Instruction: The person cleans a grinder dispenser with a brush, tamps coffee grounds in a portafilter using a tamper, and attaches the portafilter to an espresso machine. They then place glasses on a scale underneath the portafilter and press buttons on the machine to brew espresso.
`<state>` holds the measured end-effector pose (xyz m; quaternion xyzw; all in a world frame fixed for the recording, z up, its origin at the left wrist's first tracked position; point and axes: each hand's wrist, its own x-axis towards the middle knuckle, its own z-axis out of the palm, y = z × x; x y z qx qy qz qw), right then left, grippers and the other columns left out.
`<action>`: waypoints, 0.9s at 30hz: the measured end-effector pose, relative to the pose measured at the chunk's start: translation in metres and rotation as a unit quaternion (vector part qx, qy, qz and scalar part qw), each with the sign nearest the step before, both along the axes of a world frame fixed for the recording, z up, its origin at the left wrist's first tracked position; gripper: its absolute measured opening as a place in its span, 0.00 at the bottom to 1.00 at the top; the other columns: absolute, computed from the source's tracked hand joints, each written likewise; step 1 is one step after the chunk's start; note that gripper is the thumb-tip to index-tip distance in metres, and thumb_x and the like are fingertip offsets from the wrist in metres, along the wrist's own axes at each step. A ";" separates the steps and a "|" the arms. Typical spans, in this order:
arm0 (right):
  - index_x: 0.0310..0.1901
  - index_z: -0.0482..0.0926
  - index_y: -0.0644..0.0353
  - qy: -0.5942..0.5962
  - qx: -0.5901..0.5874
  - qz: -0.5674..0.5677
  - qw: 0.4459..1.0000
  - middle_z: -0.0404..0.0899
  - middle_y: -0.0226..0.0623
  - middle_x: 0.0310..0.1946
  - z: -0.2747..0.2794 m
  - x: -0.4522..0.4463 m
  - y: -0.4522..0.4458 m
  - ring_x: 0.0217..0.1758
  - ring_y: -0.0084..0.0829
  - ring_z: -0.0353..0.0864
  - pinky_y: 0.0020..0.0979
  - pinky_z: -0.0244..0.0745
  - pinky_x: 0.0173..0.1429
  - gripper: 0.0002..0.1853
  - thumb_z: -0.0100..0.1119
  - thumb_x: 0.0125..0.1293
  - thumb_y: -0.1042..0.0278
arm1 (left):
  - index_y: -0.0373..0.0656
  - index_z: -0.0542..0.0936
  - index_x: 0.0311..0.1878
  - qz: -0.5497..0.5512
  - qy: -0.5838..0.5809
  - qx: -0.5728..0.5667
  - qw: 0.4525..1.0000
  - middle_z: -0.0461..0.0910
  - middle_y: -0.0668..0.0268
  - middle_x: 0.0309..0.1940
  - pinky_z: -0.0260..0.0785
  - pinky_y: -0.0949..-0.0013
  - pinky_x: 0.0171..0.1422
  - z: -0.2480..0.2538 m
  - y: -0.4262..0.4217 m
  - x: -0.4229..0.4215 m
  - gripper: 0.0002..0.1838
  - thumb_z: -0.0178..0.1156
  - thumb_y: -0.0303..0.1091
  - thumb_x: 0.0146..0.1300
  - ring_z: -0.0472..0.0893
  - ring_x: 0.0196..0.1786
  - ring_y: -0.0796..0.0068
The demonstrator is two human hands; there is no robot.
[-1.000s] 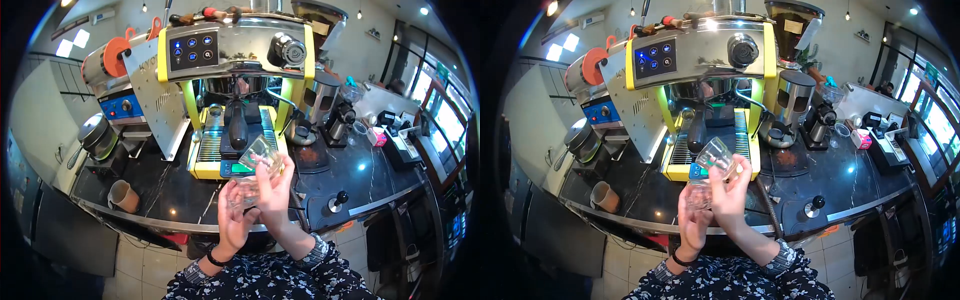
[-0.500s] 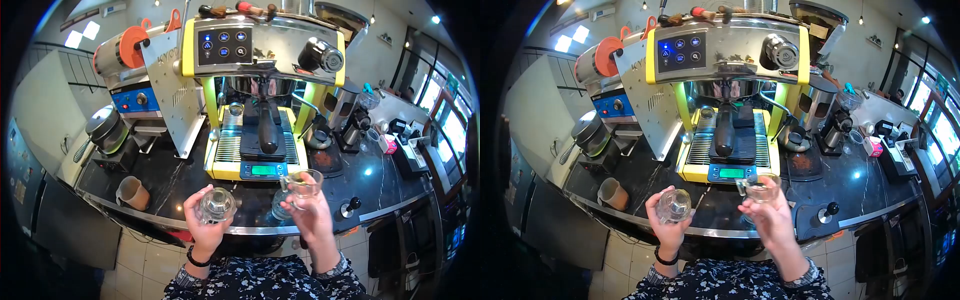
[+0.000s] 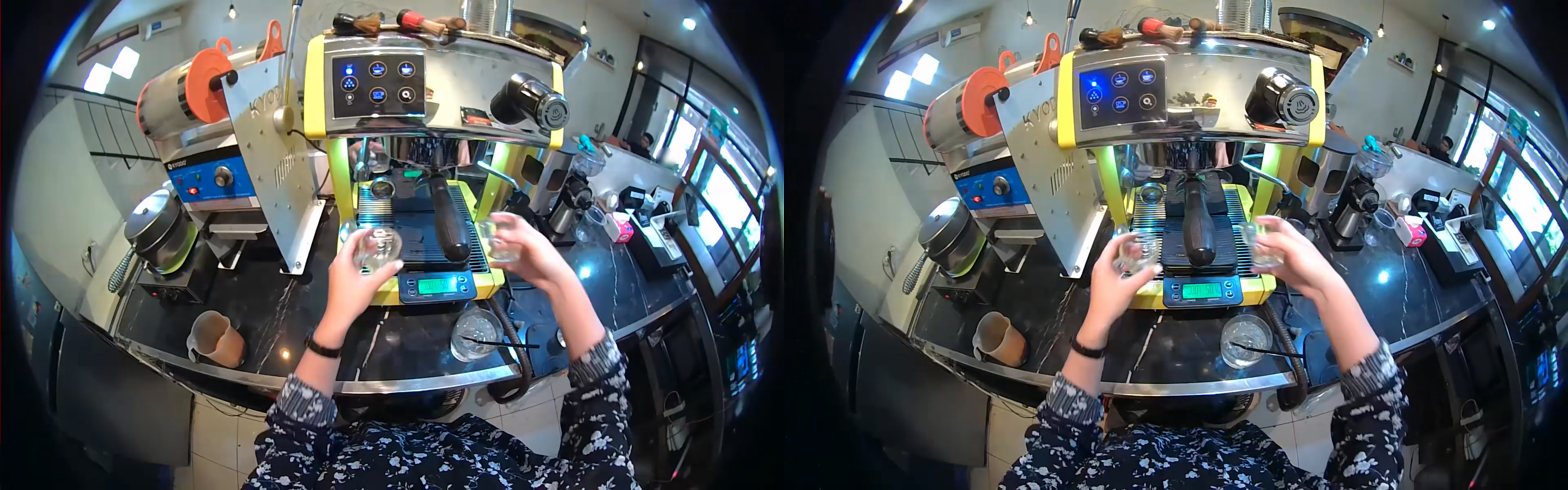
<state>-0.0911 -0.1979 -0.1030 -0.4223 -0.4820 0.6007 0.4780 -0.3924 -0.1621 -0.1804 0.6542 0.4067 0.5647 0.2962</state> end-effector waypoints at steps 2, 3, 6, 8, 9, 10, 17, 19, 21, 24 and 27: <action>0.63 0.64 0.59 -0.058 0.091 -0.008 0.994 0.73 0.38 0.50 -0.023 -0.005 0.039 0.50 0.31 0.78 0.34 0.75 0.56 0.32 0.69 0.61 0.63 | 0.38 0.73 0.60 0.000 0.022 0.013 1.000 0.79 0.65 0.45 0.73 0.71 0.51 0.008 0.012 0.018 0.36 0.78 0.34 0.48 0.78 0.48 0.77; 0.63 0.63 0.60 -0.152 0.146 -0.014 0.977 0.74 0.39 0.50 -0.019 -0.014 0.043 0.52 0.30 0.77 0.33 0.75 0.57 0.37 0.74 0.56 0.64 | 0.38 0.73 0.59 -0.010 0.007 0.003 1.000 0.79 0.65 0.46 0.72 0.72 0.50 0.008 0.018 0.027 0.35 0.78 0.33 0.48 0.78 0.47 0.78; 0.64 0.63 0.61 -0.247 0.246 -0.006 0.937 0.77 0.40 0.50 -0.038 -0.024 0.073 0.55 0.29 0.77 0.32 0.75 0.56 0.43 0.78 0.49 0.63 | 0.38 0.74 0.58 -0.024 -0.014 -0.010 1.000 0.79 0.63 0.44 0.73 0.71 0.50 -0.001 0.040 0.044 0.36 0.79 0.35 0.45 0.79 0.46 0.75; 0.63 0.67 0.62 -0.198 0.248 0.014 0.948 0.79 0.40 0.50 -0.057 -0.029 0.093 0.54 0.28 0.78 0.30 0.75 0.56 0.43 0.79 0.46 0.62 | 0.37 0.74 0.57 -0.022 -0.021 -0.008 1.000 0.79 0.62 0.43 0.73 0.70 0.52 -0.003 0.052 0.051 0.37 0.80 0.36 0.44 0.79 0.46 0.73; 0.61 0.70 0.63 -0.246 0.293 -0.014 0.924 0.81 0.38 0.49 -0.058 -0.033 0.100 0.54 0.28 0.79 0.30 0.74 0.57 0.42 0.80 0.44 0.60 | 0.37 0.74 0.57 -0.019 -0.023 -0.007 1.000 0.79 0.62 0.43 0.73 0.70 0.52 -0.004 0.054 0.052 0.37 0.80 0.36 0.43 0.79 0.46 0.73; 0.60 0.71 0.63 -0.286 0.292 -0.040 0.912 0.81 0.37 0.48 -0.060 -0.032 0.102 0.54 0.29 0.79 0.31 0.72 0.59 0.42 0.81 0.43 0.59 | 0.37 0.74 0.57 -0.015 -0.025 -0.007 1.000 0.79 0.62 0.43 0.73 0.70 0.52 -0.005 0.056 0.053 0.37 0.80 0.36 0.43 0.79 0.46 0.73; 0.58 0.72 0.65 -0.198 0.281 -0.053 0.937 0.79 0.36 0.49 -0.077 -0.040 0.109 0.54 0.26 0.77 0.30 0.70 0.61 0.39 0.81 0.44 0.62 | 0.35 0.72 0.56 0.002 -0.031 -0.022 0.999 0.78 0.63 0.42 0.72 0.71 0.49 -0.014 0.065 0.056 0.35 0.79 0.37 0.46 0.77 0.46 0.75; 0.58 0.72 0.65 -0.186 0.286 -0.069 0.937 0.79 0.36 0.49 -0.084 -0.043 0.110 0.55 0.26 0.76 0.30 0.70 0.61 0.38 0.81 0.45 0.64 | 0.35 0.72 0.57 0.017 -0.023 0.006 1.000 0.78 0.64 0.41 0.71 0.72 0.48 -0.014 0.061 0.059 0.34 0.78 0.36 0.48 0.77 0.45 0.76; 0.58 0.72 0.65 -0.152 0.282 -0.073 0.944 0.79 0.36 0.49 -0.089 -0.047 0.111 0.55 0.26 0.76 0.30 0.70 0.62 0.38 0.81 0.45 0.63 | 0.37 0.70 0.59 0.027 -0.024 0.054 0.998 0.79 0.64 0.42 0.72 0.71 0.47 -0.015 0.060 0.063 0.34 0.76 0.34 0.51 0.78 0.43 0.77; 0.58 0.72 0.66 -0.128 0.299 -0.088 0.941 0.79 0.36 0.49 -0.099 -0.052 0.114 0.55 0.26 0.77 0.31 0.69 0.63 0.38 0.79 0.47 0.62 | 0.38 0.69 0.60 0.052 -0.015 0.038 0.998 0.80 0.63 0.44 0.73 0.71 0.47 -0.011 0.051 0.065 0.34 0.75 0.34 0.52 0.79 0.44 0.77; 0.58 0.72 0.66 -0.130 0.309 -0.097 0.937 0.79 0.36 0.48 -0.101 -0.054 0.116 0.54 0.25 0.77 0.31 0.69 0.64 0.37 0.79 0.47 0.61 | 0.39 0.69 0.60 0.016 -0.070 0.019 0.997 0.81 0.61 0.46 0.73 0.70 0.47 -0.023 0.062 0.065 0.34 0.75 0.35 0.52 0.80 0.44 0.76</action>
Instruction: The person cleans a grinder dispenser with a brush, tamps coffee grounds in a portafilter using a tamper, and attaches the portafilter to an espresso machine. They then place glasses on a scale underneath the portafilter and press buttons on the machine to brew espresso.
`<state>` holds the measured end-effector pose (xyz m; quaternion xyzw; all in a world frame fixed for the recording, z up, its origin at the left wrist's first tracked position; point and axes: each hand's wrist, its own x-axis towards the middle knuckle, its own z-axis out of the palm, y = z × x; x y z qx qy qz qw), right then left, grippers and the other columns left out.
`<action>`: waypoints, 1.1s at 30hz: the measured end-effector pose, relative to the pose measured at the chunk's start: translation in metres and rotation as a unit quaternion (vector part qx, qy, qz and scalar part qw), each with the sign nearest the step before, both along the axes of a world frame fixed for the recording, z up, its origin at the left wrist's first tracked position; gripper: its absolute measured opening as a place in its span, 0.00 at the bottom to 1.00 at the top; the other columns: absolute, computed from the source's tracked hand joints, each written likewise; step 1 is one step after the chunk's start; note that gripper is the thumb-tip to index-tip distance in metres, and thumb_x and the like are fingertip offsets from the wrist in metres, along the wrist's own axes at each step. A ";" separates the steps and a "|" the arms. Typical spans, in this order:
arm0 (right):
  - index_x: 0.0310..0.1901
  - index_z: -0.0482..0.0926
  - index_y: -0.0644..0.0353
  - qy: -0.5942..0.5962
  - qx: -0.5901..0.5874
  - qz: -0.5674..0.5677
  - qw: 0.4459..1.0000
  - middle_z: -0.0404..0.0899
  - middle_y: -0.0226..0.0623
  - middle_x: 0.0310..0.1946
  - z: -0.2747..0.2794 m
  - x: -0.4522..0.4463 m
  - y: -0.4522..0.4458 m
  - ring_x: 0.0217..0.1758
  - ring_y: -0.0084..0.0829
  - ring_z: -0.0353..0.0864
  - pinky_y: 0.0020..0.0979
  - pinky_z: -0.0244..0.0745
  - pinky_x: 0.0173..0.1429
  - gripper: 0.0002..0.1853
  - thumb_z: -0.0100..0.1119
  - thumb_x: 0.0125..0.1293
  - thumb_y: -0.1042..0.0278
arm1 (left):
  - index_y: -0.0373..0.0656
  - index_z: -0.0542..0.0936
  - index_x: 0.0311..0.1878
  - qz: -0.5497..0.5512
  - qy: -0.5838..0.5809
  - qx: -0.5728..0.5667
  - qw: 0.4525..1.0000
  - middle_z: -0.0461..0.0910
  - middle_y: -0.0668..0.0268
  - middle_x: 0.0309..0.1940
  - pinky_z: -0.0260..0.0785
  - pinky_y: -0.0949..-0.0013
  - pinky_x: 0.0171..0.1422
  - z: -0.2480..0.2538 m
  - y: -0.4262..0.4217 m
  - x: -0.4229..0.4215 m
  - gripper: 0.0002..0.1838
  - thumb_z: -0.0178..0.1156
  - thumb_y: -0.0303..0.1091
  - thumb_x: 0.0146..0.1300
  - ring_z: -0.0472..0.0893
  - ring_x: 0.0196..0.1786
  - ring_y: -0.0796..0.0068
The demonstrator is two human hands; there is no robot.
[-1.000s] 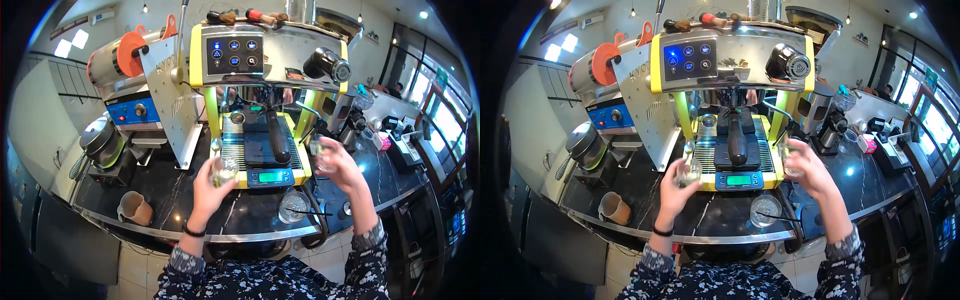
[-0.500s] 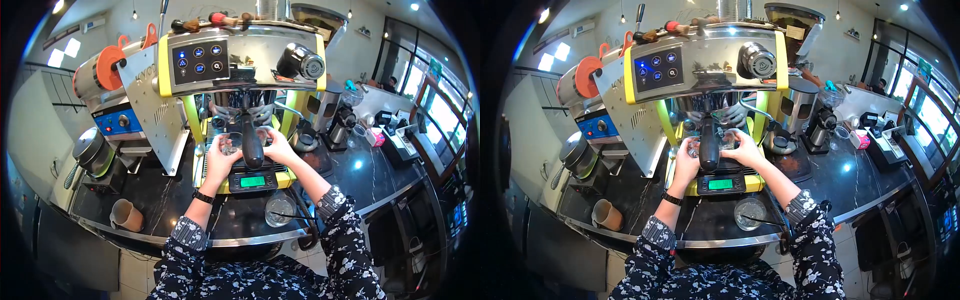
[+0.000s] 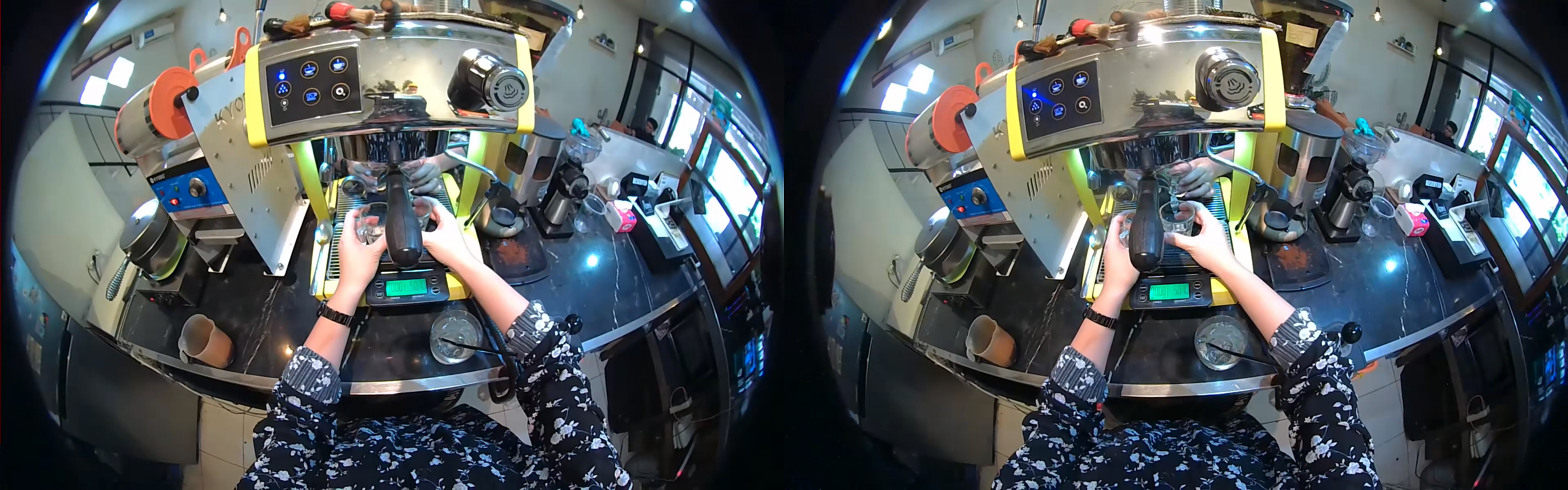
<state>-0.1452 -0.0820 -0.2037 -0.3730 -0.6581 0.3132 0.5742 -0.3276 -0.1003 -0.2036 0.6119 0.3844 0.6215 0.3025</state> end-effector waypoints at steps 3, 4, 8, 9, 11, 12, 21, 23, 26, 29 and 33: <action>0.58 0.72 0.65 0.014 -0.002 0.002 1.000 0.79 0.36 0.47 -0.002 -0.002 0.000 0.54 0.25 0.77 0.30 0.68 0.64 0.37 0.79 0.47 0.61 | 0.39 0.69 0.60 0.008 0.008 0.021 1.000 0.82 0.61 0.45 0.74 0.70 0.47 -0.004 0.005 0.000 0.34 0.75 0.35 0.52 0.80 0.43 0.76; 0.58 0.73 0.65 0.013 -0.003 0.002 1.000 0.79 0.36 0.46 -0.002 -0.001 0.001 0.53 0.25 0.77 0.30 0.68 0.63 0.37 0.79 0.47 0.61 | 0.38 0.69 0.60 0.011 0.011 0.023 1.000 0.82 0.61 0.45 0.74 0.70 0.47 -0.004 0.005 0.000 0.34 0.75 0.35 0.52 0.80 0.43 0.76; 0.58 0.73 0.66 0.017 -0.001 0.001 1.000 0.80 0.35 0.44 -0.003 -0.001 0.001 0.51 0.25 0.77 0.30 0.69 0.62 0.37 0.78 0.48 0.60 | 0.38 0.68 0.59 0.016 0.024 0.030 0.999 0.82 0.60 0.45 0.74 0.70 0.46 -0.002 0.003 0.001 0.35 0.75 0.36 0.53 0.81 0.42 0.76; 0.58 0.72 0.66 0.009 0.002 -0.006 1.000 0.80 0.35 0.44 -0.003 0.000 0.001 0.51 0.25 0.77 0.30 0.69 0.61 0.37 0.78 0.48 0.60 | 0.37 0.68 0.59 0.017 0.028 0.031 0.999 0.82 0.60 0.45 0.74 0.70 0.46 -0.003 0.005 0.001 0.35 0.75 0.36 0.53 0.81 0.42 0.76; 0.59 0.72 0.66 -0.008 0.009 -0.019 1.000 0.79 0.36 0.44 -0.006 0.001 0.003 0.50 0.25 0.77 0.30 0.69 0.61 0.37 0.78 0.48 0.60 | 0.37 0.67 0.59 0.001 0.014 0.011 1.000 0.81 0.60 0.45 0.74 0.70 0.46 -0.005 0.006 0.001 0.35 0.75 0.35 0.53 0.81 0.42 0.76; 0.59 0.72 0.66 -0.011 0.008 -0.015 1.000 0.79 0.36 0.44 -0.007 0.001 0.005 0.50 0.25 0.77 0.30 0.69 0.60 0.37 0.78 0.49 0.60 | 0.37 0.67 0.59 -0.006 0.008 0.001 1.000 0.81 0.60 0.45 0.74 0.70 0.46 -0.006 0.006 0.001 0.35 0.75 0.35 0.53 0.81 0.42 0.75; 0.68 0.63 0.62 -0.082 -0.047 0.020 0.995 0.76 0.42 0.55 0.009 0.014 -0.005 0.57 0.31 0.75 0.33 0.69 0.63 0.45 0.75 0.52 0.56 | 0.38 0.64 0.64 -0.074 -0.028 -0.016 0.997 0.78 0.55 0.52 0.73 0.68 0.54 -0.009 0.008 -0.003 0.41 0.77 0.35 0.51 0.80 0.51 0.69; 0.71 0.59 0.61 -0.139 -0.035 -0.006 0.990 0.72 0.45 0.62 0.022 0.033 -0.019 0.62 0.34 0.73 0.35 0.69 0.65 0.48 0.74 0.53 0.54 | 0.39 0.60 0.68 -0.018 -0.021 0.007 1.000 0.73 0.52 0.58 0.69 0.64 0.60 -0.005 -0.002 -0.003 0.47 0.78 0.37 0.49 0.76 0.60 0.65; 0.71 0.60 0.59 -0.108 -0.096 0.069 0.987 0.69 0.44 0.65 0.049 0.079 -0.060 0.66 0.34 0.69 0.36 0.66 0.69 0.39 0.68 0.62 0.61 | 0.39 0.54 0.72 0.025 0.001 0.009 1.000 0.67 0.48 0.66 0.62 0.60 0.68 0.011 -0.041 -0.016 0.53 0.78 0.38 0.48 0.68 0.68 0.60; 0.68 0.65 0.60 -0.054 -0.216 0.115 0.968 0.76 0.37 0.57 0.066 0.120 -0.133 0.60 0.27 0.74 0.30 0.70 0.64 0.32 0.55 0.59 0.79 | 0.38 0.55 0.72 0.049 0.003 0.014 0.999 0.67 0.48 0.66 0.60 0.58 0.70 0.015 -0.082 -0.038 0.51 0.77 0.36 0.50 0.68 0.69 0.60; 0.72 0.59 0.58 -0.037 -0.271 0.124 0.954 0.71 0.37 0.64 0.010 0.138 -0.212 0.67 0.29 0.70 0.34 0.64 0.71 0.48 0.65 0.45 0.83 | 0.38 0.76 0.53 0.085 0.112 0.077 0.987 0.77 0.56 0.47 0.67 0.64 0.56 -0.001 -0.121 -0.046 0.20 0.64 0.25 0.56 0.76 0.51 0.61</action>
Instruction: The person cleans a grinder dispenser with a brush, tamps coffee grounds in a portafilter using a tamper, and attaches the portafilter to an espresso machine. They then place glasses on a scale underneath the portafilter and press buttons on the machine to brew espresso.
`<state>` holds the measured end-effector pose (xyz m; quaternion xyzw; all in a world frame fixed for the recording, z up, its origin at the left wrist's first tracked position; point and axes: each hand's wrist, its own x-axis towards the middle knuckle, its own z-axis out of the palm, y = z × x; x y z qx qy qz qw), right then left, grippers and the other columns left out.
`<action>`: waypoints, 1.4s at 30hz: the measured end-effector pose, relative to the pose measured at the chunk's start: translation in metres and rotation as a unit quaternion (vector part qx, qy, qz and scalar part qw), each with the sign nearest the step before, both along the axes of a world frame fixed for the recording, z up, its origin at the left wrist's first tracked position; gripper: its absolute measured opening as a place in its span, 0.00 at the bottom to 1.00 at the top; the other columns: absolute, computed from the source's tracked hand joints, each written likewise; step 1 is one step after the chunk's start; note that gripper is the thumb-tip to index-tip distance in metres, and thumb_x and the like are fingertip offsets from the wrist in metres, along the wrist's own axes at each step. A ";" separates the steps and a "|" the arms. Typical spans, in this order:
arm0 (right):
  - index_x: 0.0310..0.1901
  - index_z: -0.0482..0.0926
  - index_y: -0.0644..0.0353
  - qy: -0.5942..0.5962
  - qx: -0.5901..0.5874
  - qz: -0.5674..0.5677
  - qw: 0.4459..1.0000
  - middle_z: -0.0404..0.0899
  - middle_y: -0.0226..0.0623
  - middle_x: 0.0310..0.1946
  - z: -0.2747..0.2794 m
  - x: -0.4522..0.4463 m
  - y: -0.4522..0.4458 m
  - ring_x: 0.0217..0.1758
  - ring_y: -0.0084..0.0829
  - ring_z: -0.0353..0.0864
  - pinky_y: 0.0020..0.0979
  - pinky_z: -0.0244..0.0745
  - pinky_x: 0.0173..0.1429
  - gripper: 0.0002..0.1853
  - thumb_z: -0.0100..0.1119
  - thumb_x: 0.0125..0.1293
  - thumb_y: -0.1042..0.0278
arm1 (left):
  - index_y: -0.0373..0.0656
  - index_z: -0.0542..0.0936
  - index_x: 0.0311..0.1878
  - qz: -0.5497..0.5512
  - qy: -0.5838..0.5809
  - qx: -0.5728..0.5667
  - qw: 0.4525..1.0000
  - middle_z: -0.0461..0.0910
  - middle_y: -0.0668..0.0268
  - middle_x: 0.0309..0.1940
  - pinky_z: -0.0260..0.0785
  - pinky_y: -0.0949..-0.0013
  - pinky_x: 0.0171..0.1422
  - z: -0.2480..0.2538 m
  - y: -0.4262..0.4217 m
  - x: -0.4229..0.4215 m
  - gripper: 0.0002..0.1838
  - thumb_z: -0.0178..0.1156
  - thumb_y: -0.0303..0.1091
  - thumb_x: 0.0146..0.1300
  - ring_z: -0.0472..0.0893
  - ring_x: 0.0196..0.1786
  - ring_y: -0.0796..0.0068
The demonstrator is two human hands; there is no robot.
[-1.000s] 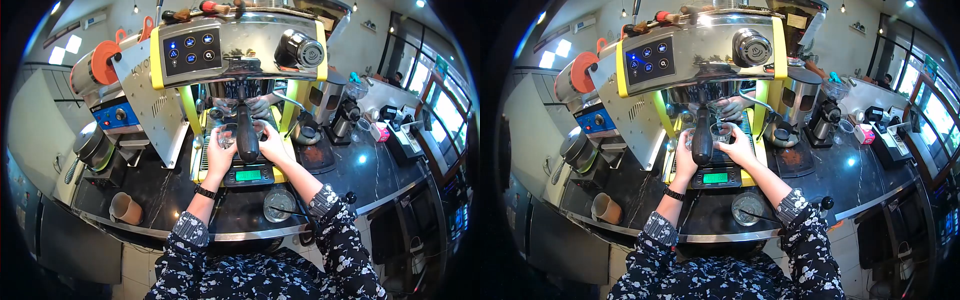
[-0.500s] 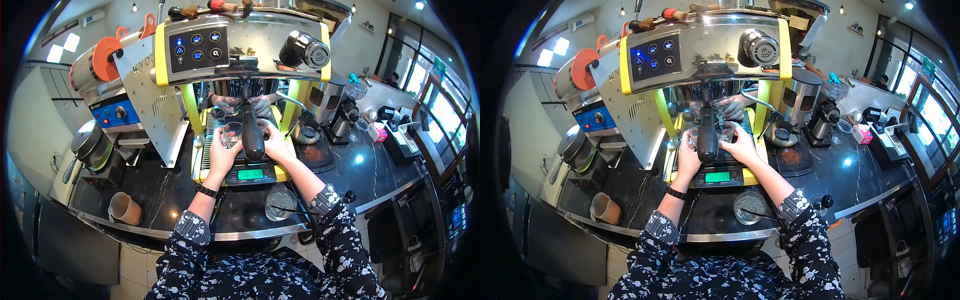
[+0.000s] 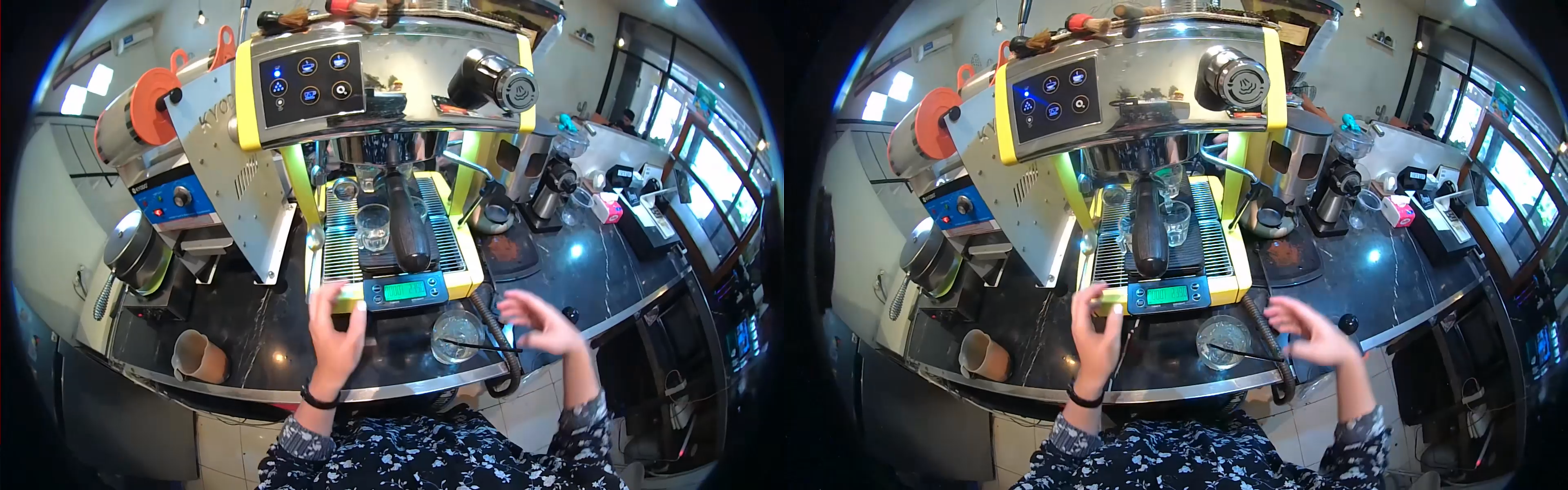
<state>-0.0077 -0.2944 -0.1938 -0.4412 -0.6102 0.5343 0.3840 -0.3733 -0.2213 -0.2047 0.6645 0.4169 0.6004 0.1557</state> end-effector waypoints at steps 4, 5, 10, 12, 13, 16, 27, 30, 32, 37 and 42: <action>0.77 0.36 0.56 -0.016 0.105 -0.146 0.984 0.60 0.50 0.69 -0.055 -0.067 -0.029 0.73 0.41 0.61 0.42 0.57 0.75 0.70 0.83 0.40 0.69 | 0.41 0.81 0.45 -0.025 0.088 0.055 0.994 0.75 0.65 0.27 0.66 0.64 0.43 -0.004 -0.019 0.024 0.12 0.63 0.24 0.55 0.75 0.32 0.65; 0.77 0.34 0.57 0.010 0.125 -0.168 0.978 0.61 0.50 0.69 -0.068 -0.085 -0.026 0.72 0.41 0.62 0.42 0.57 0.75 0.72 0.83 0.39 0.67 | 0.42 0.81 0.45 -0.035 0.108 0.053 0.992 0.74 0.66 0.25 0.65 0.63 0.41 -0.005 -0.021 0.029 0.13 0.63 0.24 0.55 0.74 0.31 0.65; 0.75 0.36 0.60 -0.033 0.179 -0.273 0.945 0.65 0.50 0.64 -0.097 -0.123 -0.003 0.69 0.43 0.67 0.41 0.62 0.72 0.72 0.84 0.35 0.64 | 0.42 0.81 0.52 -0.006 0.235 0.026 0.972 0.74 0.67 0.20 0.67 0.64 0.31 -0.002 -0.020 0.049 0.18 0.65 0.30 0.57 0.75 0.23 0.65; 0.74 0.42 0.60 -0.053 0.198 -0.287 0.936 0.69 0.48 0.60 -0.095 -0.124 -0.002 0.66 0.41 0.70 0.40 0.65 0.70 0.69 0.84 0.34 0.65 | 0.43 0.79 0.57 0.012 0.267 0.009 0.964 0.74 0.66 0.13 0.68 0.63 0.24 0.001 -0.021 0.058 0.21 0.64 0.35 0.60 0.75 0.16 0.64; 0.74 0.43 0.60 -0.046 0.201 -0.288 0.935 0.69 0.48 0.59 -0.095 -0.122 -0.003 0.65 0.41 0.71 0.40 0.65 0.70 0.69 0.84 0.34 0.65 | 0.43 0.79 0.58 0.011 0.293 -0.001 0.956 0.75 0.64 0.13 0.69 0.63 0.24 0.008 -0.022 0.061 0.22 0.63 0.37 0.61 0.76 0.16 0.63; 0.74 0.42 0.60 -0.036 0.211 -0.278 0.936 0.70 0.49 0.59 -0.087 -0.109 -0.007 0.64 0.41 0.72 0.40 0.66 0.70 0.69 0.84 0.33 0.65 | 0.44 0.79 0.59 0.004 0.356 -0.026 0.934 0.78 0.57 0.15 0.72 0.61 0.24 0.019 -0.020 0.074 0.22 0.61 0.41 0.63 0.79 0.16 0.59; 0.76 0.45 0.58 -0.022 0.305 -0.422 0.853 0.72 0.45 0.56 0.016 0.010 -0.046 0.61 0.39 0.72 0.39 0.66 0.67 0.67 0.80 0.34 0.62 | 0.43 0.77 0.59 0.027 0.388 -0.016 0.921 0.77 0.57 0.15 0.70 0.59 0.23 0.004 -0.010 0.089 0.21 0.63 0.38 0.64 0.79 0.18 0.57; 0.76 0.47 0.57 -0.104 0.349 -0.460 0.810 0.72 0.44 0.56 0.016 0.068 -0.040 0.62 0.39 0.72 0.39 0.67 0.66 0.65 0.79 0.35 0.61 | 0.43 0.77 0.59 0.040 0.404 -0.007 0.914 0.76 0.59 0.14 0.70 0.60 0.23 0.001 -0.010 0.092 0.21 0.63 0.37 0.64 0.79 0.17 0.59; 0.76 0.48 0.55 -0.112 0.323 -0.491 0.801 0.72 0.45 0.57 0.008 0.097 -0.033 0.61 0.40 0.73 0.39 0.68 0.66 0.65 0.80 0.34 0.63 | 0.45 0.76 0.61 0.055 0.410 0.009 0.910 0.74 0.62 0.12 0.68 0.62 0.20 -0.004 -0.010 0.093 0.22 0.62 0.38 0.65 0.77 0.14 0.62; 0.75 0.48 0.53 -0.147 0.285 -0.537 0.780 0.72 0.48 0.57 -0.043 0.162 -0.004 0.61 0.42 0.74 0.40 0.70 0.65 0.63 0.78 0.35 0.70 | 0.44 0.73 0.64 0.075 0.405 -0.009 0.911 0.75 0.63 0.12 0.69 0.62 0.21 -0.001 -0.015 0.099 0.25 0.62 0.38 0.65 0.77 0.15 0.62; 0.75 0.49 0.53 -0.149 0.264 -0.580 0.756 0.71 0.49 0.58 -0.095 0.200 0.022 0.62 0.44 0.72 0.41 0.64 0.68 0.62 0.78 0.37 0.71 | 0.40 0.57 0.74 0.077 0.370 -0.076 0.923 0.75 0.65 0.12 0.70 0.63 0.23 0.003 -0.034 0.098 0.43 0.67 0.36 0.60 0.77 0.15 0.62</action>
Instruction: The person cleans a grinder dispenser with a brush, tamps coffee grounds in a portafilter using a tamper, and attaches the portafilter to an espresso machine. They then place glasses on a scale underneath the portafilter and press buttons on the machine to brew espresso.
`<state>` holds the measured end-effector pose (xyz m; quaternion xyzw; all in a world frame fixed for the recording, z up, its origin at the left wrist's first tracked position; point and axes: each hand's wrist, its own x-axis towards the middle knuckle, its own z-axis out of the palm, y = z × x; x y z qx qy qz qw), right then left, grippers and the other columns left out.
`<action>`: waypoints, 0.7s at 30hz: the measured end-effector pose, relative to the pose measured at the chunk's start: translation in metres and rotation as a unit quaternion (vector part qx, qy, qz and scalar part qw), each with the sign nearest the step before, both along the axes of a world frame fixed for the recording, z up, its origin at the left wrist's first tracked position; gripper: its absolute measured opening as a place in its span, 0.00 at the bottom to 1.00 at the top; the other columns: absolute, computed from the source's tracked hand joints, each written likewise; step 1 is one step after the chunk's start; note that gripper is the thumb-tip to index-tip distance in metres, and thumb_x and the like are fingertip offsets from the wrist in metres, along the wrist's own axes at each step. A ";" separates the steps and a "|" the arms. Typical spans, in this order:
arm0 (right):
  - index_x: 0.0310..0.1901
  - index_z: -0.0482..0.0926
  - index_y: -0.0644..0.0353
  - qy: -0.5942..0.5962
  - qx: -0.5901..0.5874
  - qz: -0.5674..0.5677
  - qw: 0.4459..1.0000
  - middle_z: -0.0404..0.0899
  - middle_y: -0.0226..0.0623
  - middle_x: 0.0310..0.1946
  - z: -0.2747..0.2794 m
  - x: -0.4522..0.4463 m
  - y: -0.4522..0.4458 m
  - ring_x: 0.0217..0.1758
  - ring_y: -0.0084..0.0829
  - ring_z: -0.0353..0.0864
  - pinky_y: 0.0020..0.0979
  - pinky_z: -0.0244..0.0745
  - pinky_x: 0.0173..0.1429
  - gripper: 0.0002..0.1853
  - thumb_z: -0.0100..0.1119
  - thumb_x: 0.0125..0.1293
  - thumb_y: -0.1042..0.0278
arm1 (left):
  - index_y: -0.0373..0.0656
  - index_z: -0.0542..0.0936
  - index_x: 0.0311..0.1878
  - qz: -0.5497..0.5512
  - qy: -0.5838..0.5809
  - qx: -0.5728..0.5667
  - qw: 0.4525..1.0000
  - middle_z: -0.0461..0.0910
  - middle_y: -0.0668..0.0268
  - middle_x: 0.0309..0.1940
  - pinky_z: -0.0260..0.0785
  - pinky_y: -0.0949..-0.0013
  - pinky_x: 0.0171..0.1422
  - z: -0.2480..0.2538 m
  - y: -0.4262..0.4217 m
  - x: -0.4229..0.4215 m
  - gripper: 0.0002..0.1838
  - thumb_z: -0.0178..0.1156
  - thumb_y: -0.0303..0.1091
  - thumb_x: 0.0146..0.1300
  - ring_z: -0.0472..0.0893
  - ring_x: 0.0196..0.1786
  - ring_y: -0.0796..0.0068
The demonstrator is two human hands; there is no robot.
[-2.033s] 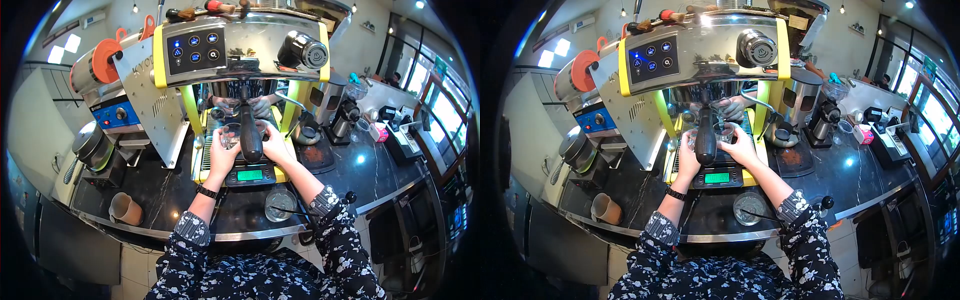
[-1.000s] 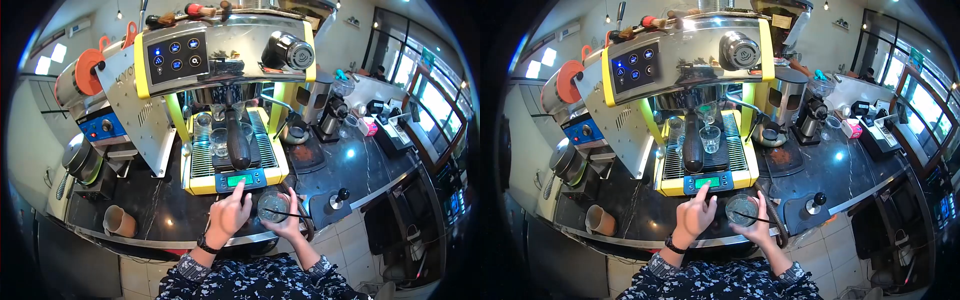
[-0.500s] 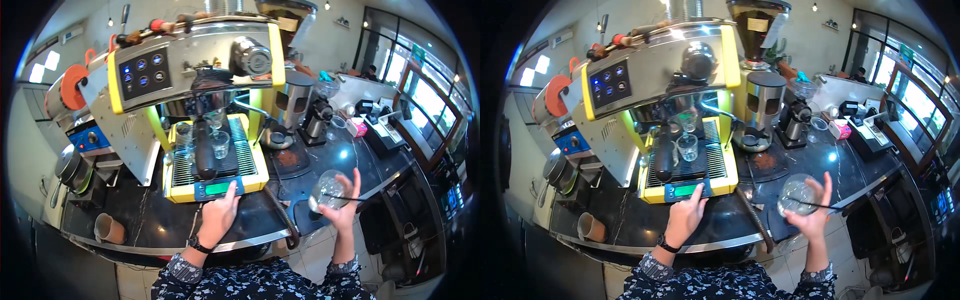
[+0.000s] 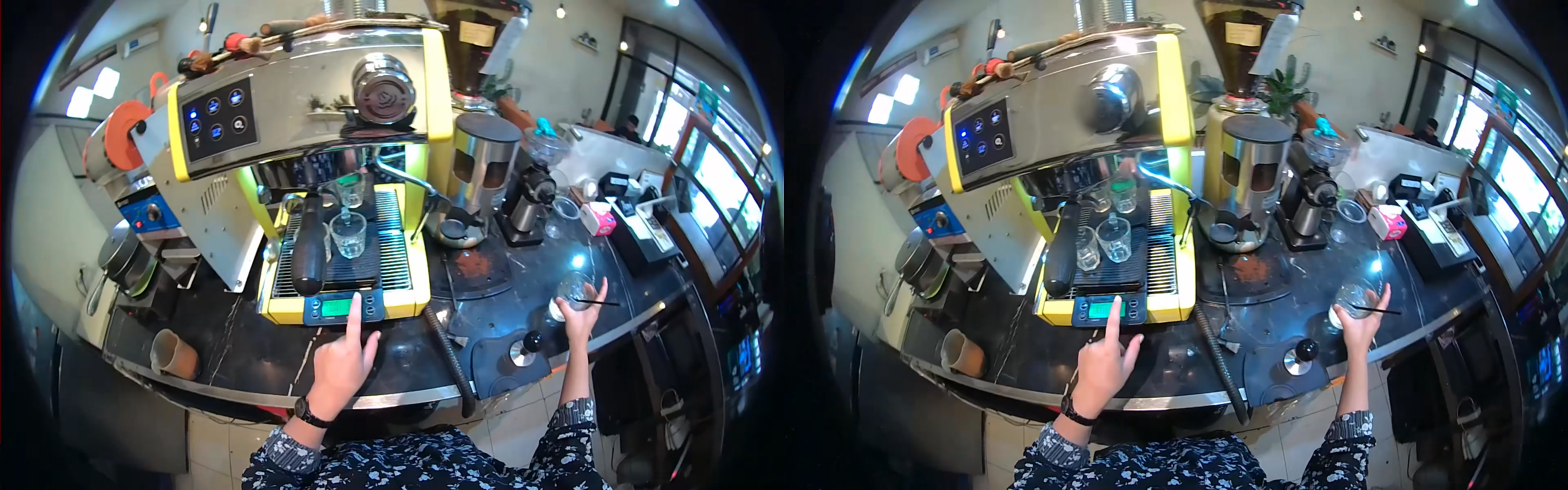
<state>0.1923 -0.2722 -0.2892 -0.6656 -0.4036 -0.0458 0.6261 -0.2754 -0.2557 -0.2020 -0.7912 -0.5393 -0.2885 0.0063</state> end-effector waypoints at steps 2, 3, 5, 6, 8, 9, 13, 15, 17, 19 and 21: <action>0.75 0.49 0.53 -0.008 -0.015 -0.026 1.000 0.72 0.49 0.58 -0.007 0.007 0.004 0.62 0.43 0.71 0.40 0.64 0.68 0.62 0.78 0.37 0.72 | 0.39 0.59 0.73 0.000 -0.041 0.001 0.999 0.75 0.67 0.12 0.70 0.65 0.22 0.000 -0.014 -0.004 0.42 0.68 0.36 0.59 0.77 0.14 0.66; 0.75 0.49 0.52 -0.013 -0.006 -0.021 1.000 0.72 0.48 0.58 -0.012 0.013 0.007 0.63 0.43 0.71 0.40 0.64 0.68 0.62 0.78 0.37 0.73 | 0.38 0.63 0.71 -0.001 -0.067 0.004 0.998 0.76 0.68 0.12 0.69 0.67 0.22 0.002 -0.021 -0.007 0.39 0.69 0.35 0.58 0.77 0.14 0.69; 0.76 0.49 0.51 -0.012 -0.001 -0.027 1.000 0.72 0.48 0.58 -0.015 0.018 0.013 0.63 0.43 0.71 0.40 0.63 0.69 0.62 0.78 0.38 0.74 | 0.38 0.67 0.68 0.011 -0.098 0.012 0.995 0.75 0.69 0.13 0.69 0.68 0.22 0.003 -0.030 -0.019 0.36 0.68 0.35 0.58 0.76 0.14 0.69; 0.76 0.49 0.51 0.003 0.005 -0.025 1.000 0.72 0.48 0.58 -0.012 0.017 0.014 0.63 0.43 0.71 0.40 0.63 0.69 0.62 0.78 0.38 0.74 | 0.38 0.68 0.67 0.015 -0.113 0.016 0.993 0.75 0.69 0.13 0.69 0.68 0.21 0.005 -0.034 -0.025 0.34 0.68 0.34 0.58 0.76 0.14 0.70; 0.76 0.49 0.51 0.009 0.001 -0.030 1.000 0.72 0.47 0.58 -0.011 0.018 0.018 0.63 0.43 0.71 0.40 0.63 0.69 0.61 0.78 0.39 0.74 | 0.38 0.70 0.65 0.022 -0.145 0.018 0.989 0.77 0.69 0.16 0.70 0.71 0.23 0.011 -0.039 -0.037 0.32 0.67 0.30 0.57 0.77 0.16 0.74; 0.76 0.47 0.51 0.006 -0.007 -0.029 1.000 0.71 0.48 0.59 -0.012 0.019 0.020 0.63 0.43 0.70 0.40 0.63 0.69 0.61 0.77 0.40 0.74 | 0.37 0.69 0.66 0.022 -0.170 0.038 0.984 0.77 0.69 0.17 0.69 0.72 0.23 0.012 -0.038 -0.042 0.32 0.67 0.30 0.57 0.77 0.15 0.75; 0.77 0.41 0.53 0.022 0.013 0.054 0.998 0.63 0.53 0.66 -0.019 0.030 0.016 0.68 0.45 0.65 0.41 0.58 0.73 0.62 0.76 0.45 0.73 | 0.34 0.67 0.66 0.033 -0.249 0.128 0.959 0.79 0.68 0.22 0.67 0.78 0.24 0.029 -0.027 -0.068 0.32 0.64 0.23 0.57 0.74 0.18 0.84; 0.78 0.40 0.53 -0.017 0.013 0.005 1.000 0.61 0.53 0.68 -0.024 0.032 -0.004 0.69 0.46 0.65 0.42 0.56 0.74 0.60 0.73 0.48 0.73 | 0.34 0.67 0.66 0.033 -0.283 0.177 0.942 0.80 0.67 0.28 0.64 0.80 0.25 0.049 -0.019 -0.082 0.31 0.62 0.20 0.57 0.73 0.21 0.86; 0.77 0.43 0.54 -0.020 0.017 -0.052 0.998 0.62 0.51 0.68 -0.009 0.013 -0.033 0.68 0.45 0.65 0.42 0.56 0.73 0.54 0.69 0.53 0.73 | 0.35 0.68 0.66 0.035 -0.297 0.210 0.931 0.79 0.65 0.37 0.62 0.82 0.29 0.066 -0.006 -0.098 0.29 0.59 0.20 0.59 0.73 0.28 0.85; 0.75 0.50 0.57 0.001 0.031 -0.102 0.994 0.66 0.48 0.66 0.024 -0.039 -0.074 0.66 0.40 0.68 0.38 0.60 0.68 0.44 0.63 0.59 0.73 | 0.34 0.69 0.65 0.039 -0.302 0.245 0.920 0.76 0.63 0.45 0.63 0.82 0.34 0.086 0.010 -0.108 0.26 0.55 0.22 0.61 0.72 0.37 0.83; 0.72 0.58 0.59 0.003 0.078 -0.098 0.992 0.71 0.44 0.61 0.024 -0.074 -0.095 0.62 0.34 0.70 0.32 0.63 0.61 0.36 0.58 0.62 0.74 | 0.34 0.72 0.63 0.018 -0.235 0.309 0.921 0.75 0.55 0.53 0.69 0.69 0.54 0.112 0.031 -0.116 0.25 0.56 0.24 0.60 0.76 0.51 0.67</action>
